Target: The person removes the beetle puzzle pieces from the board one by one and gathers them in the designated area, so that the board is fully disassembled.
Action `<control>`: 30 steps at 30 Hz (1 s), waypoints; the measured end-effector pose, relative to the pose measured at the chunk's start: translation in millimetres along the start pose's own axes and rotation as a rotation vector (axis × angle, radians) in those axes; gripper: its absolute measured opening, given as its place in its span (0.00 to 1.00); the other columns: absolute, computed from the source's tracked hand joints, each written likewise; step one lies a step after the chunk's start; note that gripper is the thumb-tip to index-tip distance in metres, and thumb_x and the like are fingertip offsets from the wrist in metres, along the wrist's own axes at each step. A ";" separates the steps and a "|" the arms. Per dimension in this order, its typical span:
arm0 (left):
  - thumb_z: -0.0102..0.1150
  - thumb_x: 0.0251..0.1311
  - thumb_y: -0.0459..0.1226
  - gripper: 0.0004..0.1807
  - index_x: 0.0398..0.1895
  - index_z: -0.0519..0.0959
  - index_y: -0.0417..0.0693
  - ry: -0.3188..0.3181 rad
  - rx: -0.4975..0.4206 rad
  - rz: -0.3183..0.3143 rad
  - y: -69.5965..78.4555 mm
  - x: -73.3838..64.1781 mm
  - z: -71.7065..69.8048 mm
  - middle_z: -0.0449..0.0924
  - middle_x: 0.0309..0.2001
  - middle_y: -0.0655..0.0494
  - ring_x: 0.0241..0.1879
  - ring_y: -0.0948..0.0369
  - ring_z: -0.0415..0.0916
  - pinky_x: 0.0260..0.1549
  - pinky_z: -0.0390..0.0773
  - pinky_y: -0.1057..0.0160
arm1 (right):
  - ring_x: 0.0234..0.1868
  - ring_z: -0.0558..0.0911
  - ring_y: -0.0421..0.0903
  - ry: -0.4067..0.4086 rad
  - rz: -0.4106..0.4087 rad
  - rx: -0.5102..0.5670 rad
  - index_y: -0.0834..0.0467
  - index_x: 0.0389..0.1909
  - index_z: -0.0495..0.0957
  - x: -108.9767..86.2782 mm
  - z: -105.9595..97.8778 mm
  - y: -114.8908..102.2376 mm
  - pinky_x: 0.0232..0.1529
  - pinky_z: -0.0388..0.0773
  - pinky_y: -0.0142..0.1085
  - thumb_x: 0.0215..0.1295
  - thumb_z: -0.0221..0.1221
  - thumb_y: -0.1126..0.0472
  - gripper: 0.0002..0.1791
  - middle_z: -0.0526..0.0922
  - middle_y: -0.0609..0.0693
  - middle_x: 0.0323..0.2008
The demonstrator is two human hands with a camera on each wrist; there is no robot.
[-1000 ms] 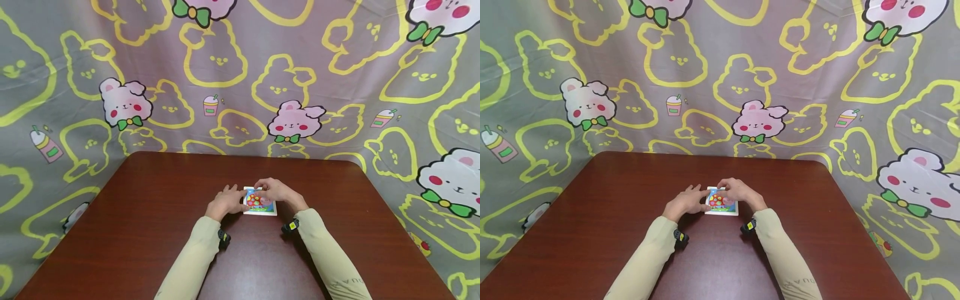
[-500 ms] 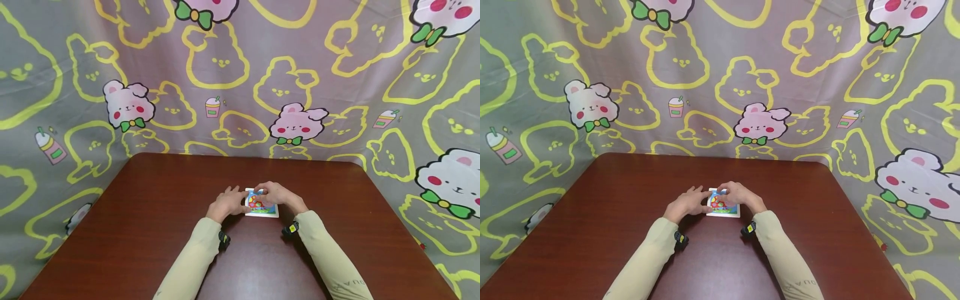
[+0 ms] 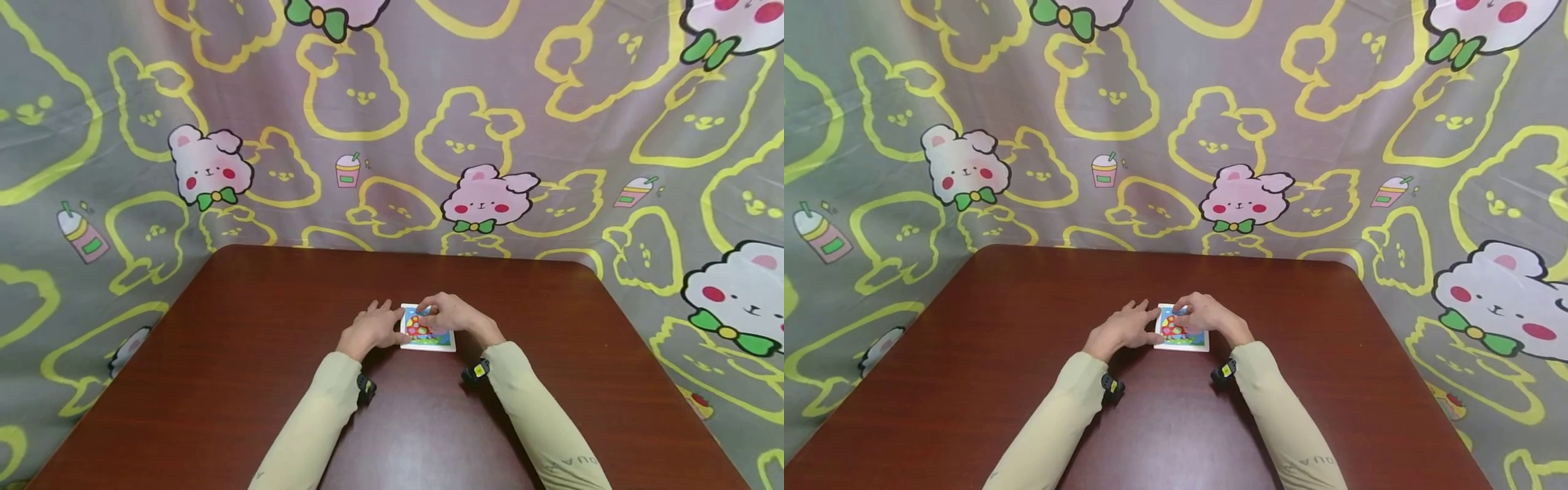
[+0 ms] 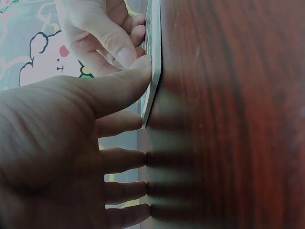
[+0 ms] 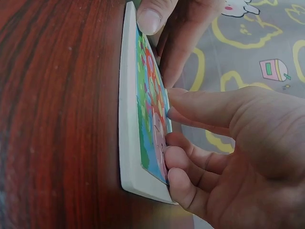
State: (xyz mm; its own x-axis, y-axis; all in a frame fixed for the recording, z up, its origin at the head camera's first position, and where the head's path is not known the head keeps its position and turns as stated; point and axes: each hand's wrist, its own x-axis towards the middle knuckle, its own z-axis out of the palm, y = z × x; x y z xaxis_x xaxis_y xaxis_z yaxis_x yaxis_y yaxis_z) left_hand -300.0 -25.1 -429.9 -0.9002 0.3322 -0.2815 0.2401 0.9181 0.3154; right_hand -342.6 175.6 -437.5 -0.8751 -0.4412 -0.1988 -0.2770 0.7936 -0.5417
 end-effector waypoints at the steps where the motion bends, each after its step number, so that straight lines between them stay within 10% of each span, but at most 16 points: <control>1: 0.58 0.64 0.56 0.40 0.76 0.59 0.58 -0.002 0.001 0.001 -0.2 -0.2 0.1 0.49 0.78 0.46 0.77 0.41 0.42 0.72 0.53 0.40 | 0.41 0.78 0.46 -0.001 0.002 0.002 0.50 0.52 0.82 -0.2 0.1 -0.5 0.45 0.77 0.42 0.64 0.64 0.52 0.16 0.83 0.51 0.44; 30: 0.55 0.66 0.56 0.37 0.76 0.58 0.60 -0.038 0.045 0.002 -0.6 -5.0 1.3 0.47 0.79 0.46 0.78 0.41 0.42 0.72 0.54 0.41 | 0.25 0.75 0.40 -0.027 -0.030 -0.061 0.59 0.63 0.76 -0.9 13.8 -22.9 0.28 0.73 0.31 0.62 0.66 0.60 0.27 0.82 0.47 0.29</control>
State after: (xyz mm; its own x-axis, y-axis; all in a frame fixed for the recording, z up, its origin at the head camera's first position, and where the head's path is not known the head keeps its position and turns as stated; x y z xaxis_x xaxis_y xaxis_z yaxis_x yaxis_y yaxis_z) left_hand -295.2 -27.0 -429.8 -0.8856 0.3411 -0.3152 0.2589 0.9260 0.2748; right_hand -329.9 152.0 -436.2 -0.8555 -0.4753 -0.2053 -0.3274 0.8038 -0.4967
